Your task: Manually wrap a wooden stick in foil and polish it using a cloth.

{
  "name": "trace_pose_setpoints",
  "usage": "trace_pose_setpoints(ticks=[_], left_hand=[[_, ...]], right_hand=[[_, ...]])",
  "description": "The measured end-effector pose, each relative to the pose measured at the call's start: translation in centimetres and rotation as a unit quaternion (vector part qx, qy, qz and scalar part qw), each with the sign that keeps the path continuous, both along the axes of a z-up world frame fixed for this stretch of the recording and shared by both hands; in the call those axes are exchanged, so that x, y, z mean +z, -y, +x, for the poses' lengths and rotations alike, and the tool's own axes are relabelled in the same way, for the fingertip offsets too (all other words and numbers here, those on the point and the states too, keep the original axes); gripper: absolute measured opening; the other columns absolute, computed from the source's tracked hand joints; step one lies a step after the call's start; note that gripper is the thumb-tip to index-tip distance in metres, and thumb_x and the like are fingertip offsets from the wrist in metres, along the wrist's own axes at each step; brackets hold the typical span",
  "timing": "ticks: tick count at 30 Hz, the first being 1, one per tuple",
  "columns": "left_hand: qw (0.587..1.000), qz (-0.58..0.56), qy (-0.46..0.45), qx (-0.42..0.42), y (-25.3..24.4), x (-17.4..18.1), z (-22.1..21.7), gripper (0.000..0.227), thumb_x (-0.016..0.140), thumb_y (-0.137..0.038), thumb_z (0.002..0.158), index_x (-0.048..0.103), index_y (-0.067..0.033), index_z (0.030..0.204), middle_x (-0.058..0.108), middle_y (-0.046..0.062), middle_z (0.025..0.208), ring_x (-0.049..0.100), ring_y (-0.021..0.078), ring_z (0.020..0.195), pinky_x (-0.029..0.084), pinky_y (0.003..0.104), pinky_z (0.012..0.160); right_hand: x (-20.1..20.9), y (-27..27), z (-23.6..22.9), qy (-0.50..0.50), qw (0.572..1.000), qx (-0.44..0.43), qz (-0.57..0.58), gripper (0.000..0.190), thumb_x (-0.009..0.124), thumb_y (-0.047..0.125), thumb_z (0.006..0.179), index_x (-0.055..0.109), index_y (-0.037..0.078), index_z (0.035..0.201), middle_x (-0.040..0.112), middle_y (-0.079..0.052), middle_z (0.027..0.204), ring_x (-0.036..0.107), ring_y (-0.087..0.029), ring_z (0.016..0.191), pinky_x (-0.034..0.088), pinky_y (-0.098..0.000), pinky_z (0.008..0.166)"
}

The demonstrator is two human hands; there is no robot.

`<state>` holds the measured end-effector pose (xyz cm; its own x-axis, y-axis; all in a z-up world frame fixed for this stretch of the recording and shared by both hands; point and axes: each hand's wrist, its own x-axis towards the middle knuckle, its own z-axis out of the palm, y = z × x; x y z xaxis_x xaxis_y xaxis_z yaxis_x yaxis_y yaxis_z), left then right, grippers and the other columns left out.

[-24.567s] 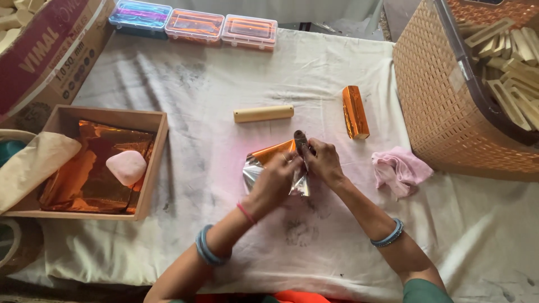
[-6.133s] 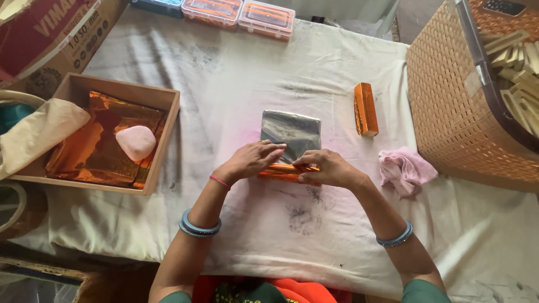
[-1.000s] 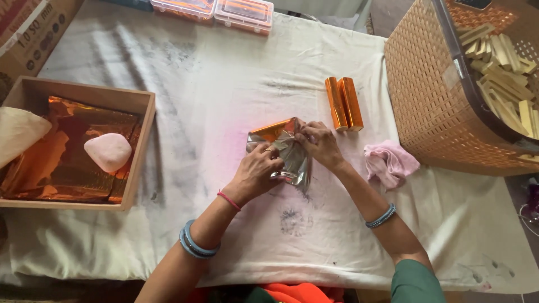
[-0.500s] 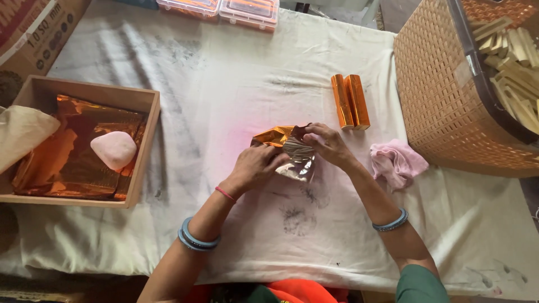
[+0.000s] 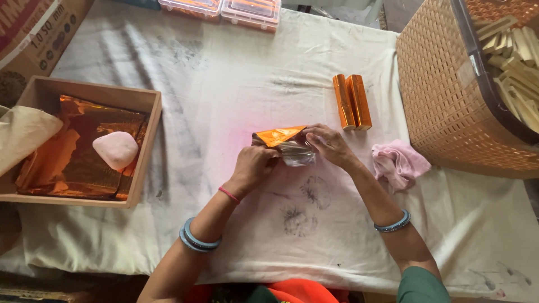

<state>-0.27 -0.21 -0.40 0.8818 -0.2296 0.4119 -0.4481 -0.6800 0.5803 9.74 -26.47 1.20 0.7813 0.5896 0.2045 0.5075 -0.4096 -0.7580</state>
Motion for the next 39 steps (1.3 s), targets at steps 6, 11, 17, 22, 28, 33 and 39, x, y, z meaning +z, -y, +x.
trace_pose_setpoints(ticks=[6,11,17,22,28,33,39], left_hand=[[0.997,0.062,-0.037,0.038,0.4,0.2,-0.1,0.018,0.074,-0.028,0.087,0.076,-0.0153,0.075,0.073,0.011,0.079,0.07,0.0295,0.074,0.055,0.045,0.068],[0.997,0.035,-0.075,-0.011,-0.3,5.8,-1.8,0.033,0.077,-0.045,0.078,0.076,-0.012,0.079,0.072,0.012,0.076,0.069,0.0319,0.074,0.054,0.045,0.064],[0.995,-0.061,-0.08,0.005,0.1,1.3,-0.6,0.026,0.056,-0.034,0.105,0.074,-0.0158,0.107,0.073,0.01,0.095,0.07,0.0337,0.083,0.053,0.047,0.072],[0.999,-0.043,-0.011,0.021,0.8,2.8,-1.0,0.028,0.062,-0.014,0.084,0.073,-0.0151,0.11,0.072,0.01,0.105,0.069,0.033,0.085,0.055,0.047,0.068],[1.0,0.01,0.01,-0.025,0.5,0.9,-1.1,0.043,0.078,-0.021,0.067,0.071,-0.0113,0.108,0.071,0.009,0.107,0.064,0.0345,0.102,0.049,0.048,0.091],[0.999,0.035,0.0,0.009,-0.2,3.2,-1.5,0.088,0.09,-0.041,0.056,0.059,-0.0089,0.133,0.055,0.019,0.139,0.042,0.0379,0.136,0.03,0.051,0.113],[0.993,0.067,-0.093,0.02,-0.1,-2.1,0.4,0.112,0.089,-0.06,0.059,0.044,-0.0048,0.145,0.04,0.019,0.157,0.025,0.0336,0.146,0.014,0.053,0.12]], right_hand=[[0.4,-0.3,-0.4,-0.037,0.998,0.023,0.047,0.033,0.058,0.027,0.106,0.069,0.001,0.124,0.067,-0.012,0.125,0.067,-0.022,0.117,0.055,-0.0327,0.099],[2.2,-1.1,-1.3,-0.036,0.999,-0.001,0.014,0.034,0.058,0.029,0.105,0.071,0.003,0.123,0.067,-0.011,0.124,0.068,-0.02,0.112,0.058,-0.0321,0.095],[3.4,-1.5,-3.1,0.106,0.993,-0.001,-0.054,0.031,0.071,0.025,0.097,0.074,0.003,0.12,0.07,-0.013,0.124,0.067,-0.026,0.116,0.055,-0.0363,0.098],[5.8,2.9,-5.8,0.182,0.961,-0.086,-0.19,0.034,0.075,0.03,0.092,0.073,0.008,0.118,0.07,-0.009,0.125,0.065,-0.026,0.118,0.051,-0.043,0.104],[5.7,14.0,-8.9,0.192,0.779,-0.304,-0.514,0.068,0.06,0.062,0.086,0.059,0.024,0.142,0.046,-0.015,0.15,0.039,-0.04,0.14,0.039,-0.0642,0.105],[4.3,15.5,-9.2,0.158,0.888,-0.313,-0.297,0.047,0.069,0.011,0.093,0.066,0.017,0.14,0.065,-0.015,0.13,0.063,-0.032,0.119,0.052,-0.0436,0.102],[8.8,0.8,-12.3,0.144,0.988,0.026,-0.054,0.048,0.071,-0.008,0.083,0.068,0.009,0.128,0.068,-0.01,0.122,0.069,-0.026,0.111,0.061,-0.0338,0.089]])
